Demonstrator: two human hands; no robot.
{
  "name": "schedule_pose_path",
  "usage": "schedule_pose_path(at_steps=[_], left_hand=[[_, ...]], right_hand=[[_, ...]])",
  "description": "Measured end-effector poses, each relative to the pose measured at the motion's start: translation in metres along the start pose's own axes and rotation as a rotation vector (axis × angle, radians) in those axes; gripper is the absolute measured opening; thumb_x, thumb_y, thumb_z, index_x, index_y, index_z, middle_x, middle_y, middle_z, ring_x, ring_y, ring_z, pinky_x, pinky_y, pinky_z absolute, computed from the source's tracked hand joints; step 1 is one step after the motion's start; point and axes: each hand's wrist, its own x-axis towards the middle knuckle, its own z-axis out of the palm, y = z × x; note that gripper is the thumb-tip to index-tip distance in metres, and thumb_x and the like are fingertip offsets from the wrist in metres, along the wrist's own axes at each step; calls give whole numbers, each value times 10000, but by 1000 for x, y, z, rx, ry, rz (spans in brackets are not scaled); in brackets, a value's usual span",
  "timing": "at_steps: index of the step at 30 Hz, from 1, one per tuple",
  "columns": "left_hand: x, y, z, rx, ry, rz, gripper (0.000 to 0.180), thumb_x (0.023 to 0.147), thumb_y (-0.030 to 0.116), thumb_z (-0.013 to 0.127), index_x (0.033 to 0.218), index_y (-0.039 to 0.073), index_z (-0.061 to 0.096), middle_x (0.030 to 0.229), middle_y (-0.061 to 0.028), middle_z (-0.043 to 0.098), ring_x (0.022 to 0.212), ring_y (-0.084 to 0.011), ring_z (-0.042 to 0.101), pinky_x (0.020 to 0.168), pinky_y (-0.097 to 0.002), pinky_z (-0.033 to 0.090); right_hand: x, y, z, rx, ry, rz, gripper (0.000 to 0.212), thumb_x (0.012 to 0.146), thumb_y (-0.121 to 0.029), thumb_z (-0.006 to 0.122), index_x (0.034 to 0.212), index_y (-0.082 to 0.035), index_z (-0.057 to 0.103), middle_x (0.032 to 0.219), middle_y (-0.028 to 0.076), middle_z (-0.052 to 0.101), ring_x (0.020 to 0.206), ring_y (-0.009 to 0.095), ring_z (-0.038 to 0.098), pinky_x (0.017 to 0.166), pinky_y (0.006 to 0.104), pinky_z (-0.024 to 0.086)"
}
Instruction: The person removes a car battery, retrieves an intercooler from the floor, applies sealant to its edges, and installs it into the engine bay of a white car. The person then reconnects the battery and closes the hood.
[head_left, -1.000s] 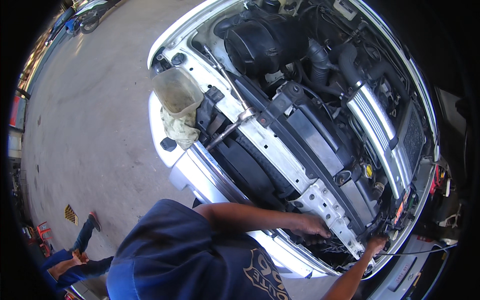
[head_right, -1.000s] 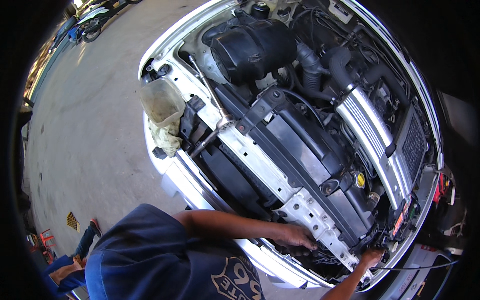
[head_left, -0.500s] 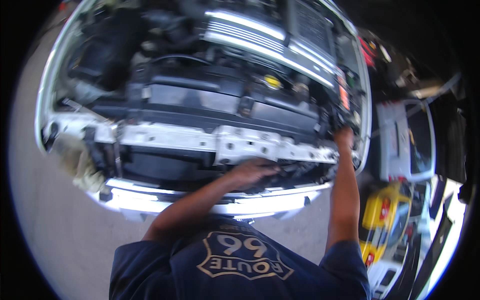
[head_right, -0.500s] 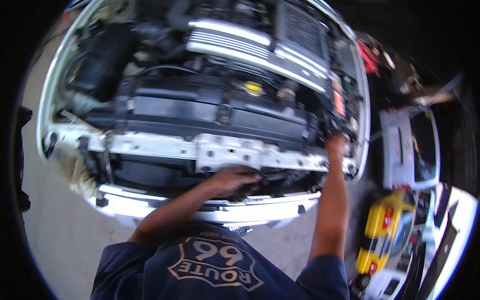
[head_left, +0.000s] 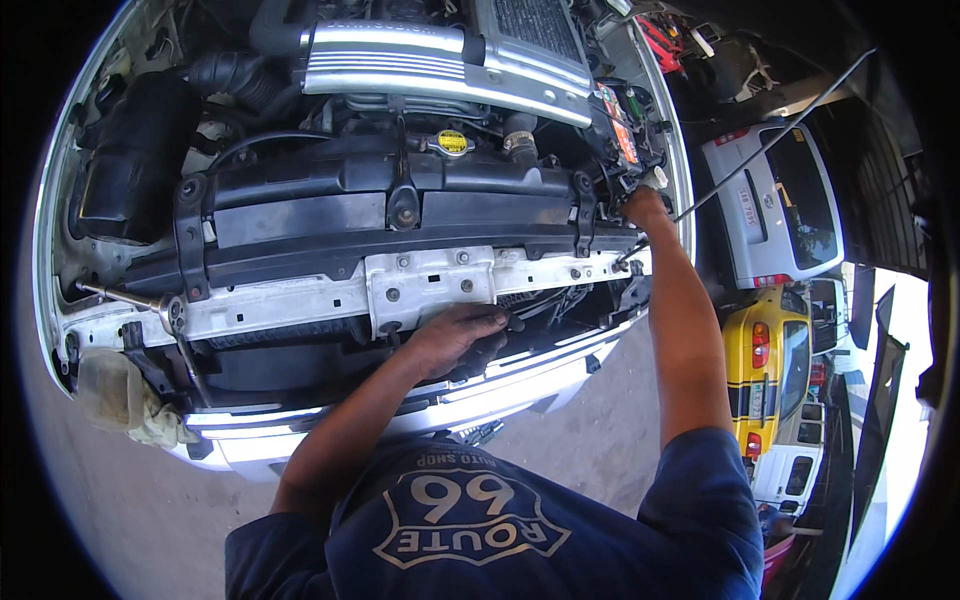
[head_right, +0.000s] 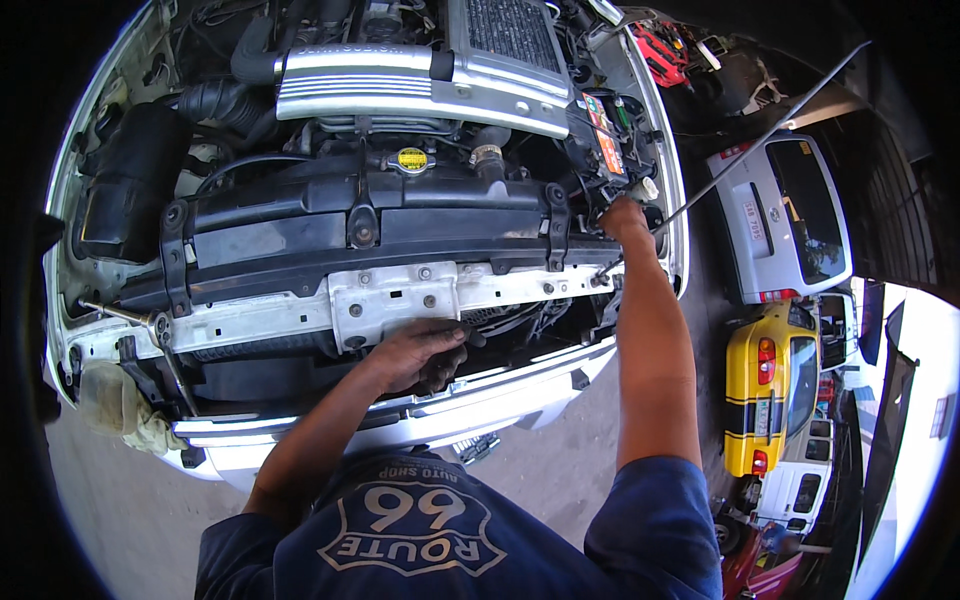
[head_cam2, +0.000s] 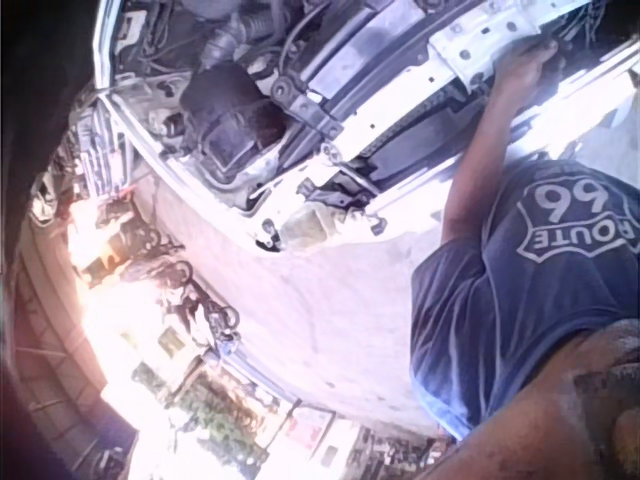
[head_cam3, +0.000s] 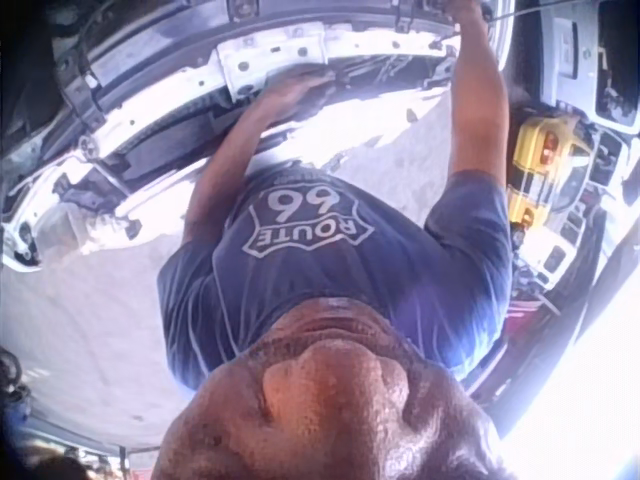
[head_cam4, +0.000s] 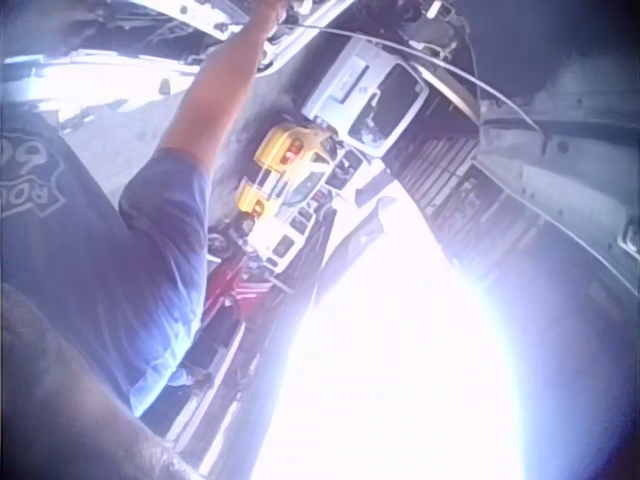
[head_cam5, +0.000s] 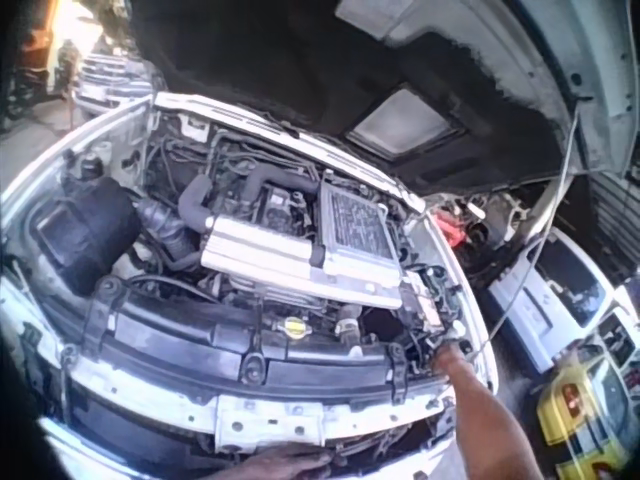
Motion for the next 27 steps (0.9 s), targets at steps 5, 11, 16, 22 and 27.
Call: schedule_pose_path(at_steps=[5, 11, 16, 22, 27], left_hand=[[-1, -1, 0, 6, 15, -13, 299, 1018, 283, 578, 1154, 29, 659, 799, -10, 571, 660, -83, 528, 512, -236, 403], [4, -6, -2, 66, 7, 64, 329, 1026, 313, 559, 1195, 37, 622, 773, 3, 522, 616, -104, 527, 498, -263, 429], [-6, -5, 7, 321, 62, 134, 249, 1036, 193, 514, 1198, 39, 623, 831, -32, 583, 691, -130, 605, 563, -267, 500], [31, 103, 46, 1034, 527, 574, 302, 991, 249, 509, 903, -10, 636, 816, -229, 641, 731, -342, 628, 682, -437, 498], [141, 237, 18, 1772, 913, 810, 521, 842, 357, 749, 1172, -17, 601, 1211, -223, 575, 1112, -383, 618, 932, -452, 523]], right_hand=[[9, 5, 12, 12, 20, 2, 376, 806, -190, 684, 1143, -25, 693, 1255, 230, 641, 1198, 370, 608, 1012, 428, 499], [5, 5, 10, 68, 42, -9, 323, 820, -188, 653, 1088, -19, 710, 1205, 237, 660, 1166, 386, 621, 990, 444, 507], [-4, 2, 25, 213, 175, 60, 293, 830, -169, 622, 1033, 23, 711, 1175, 277, 655, 1140, 408, 625, 967, 466, 510], [-15, -7, 66, 283, 447, 84, 267, 874, -211, 615, 988, 26, 664, 1010, 270, 692, 999, 424, 668, 890, 475, 525], [-28, -15, 73, 452, 533, 68, 232, 883, -176, 595, 1008, 19, 597, 973, 285, 688, 969, 441, 667, 851, 486, 534]])
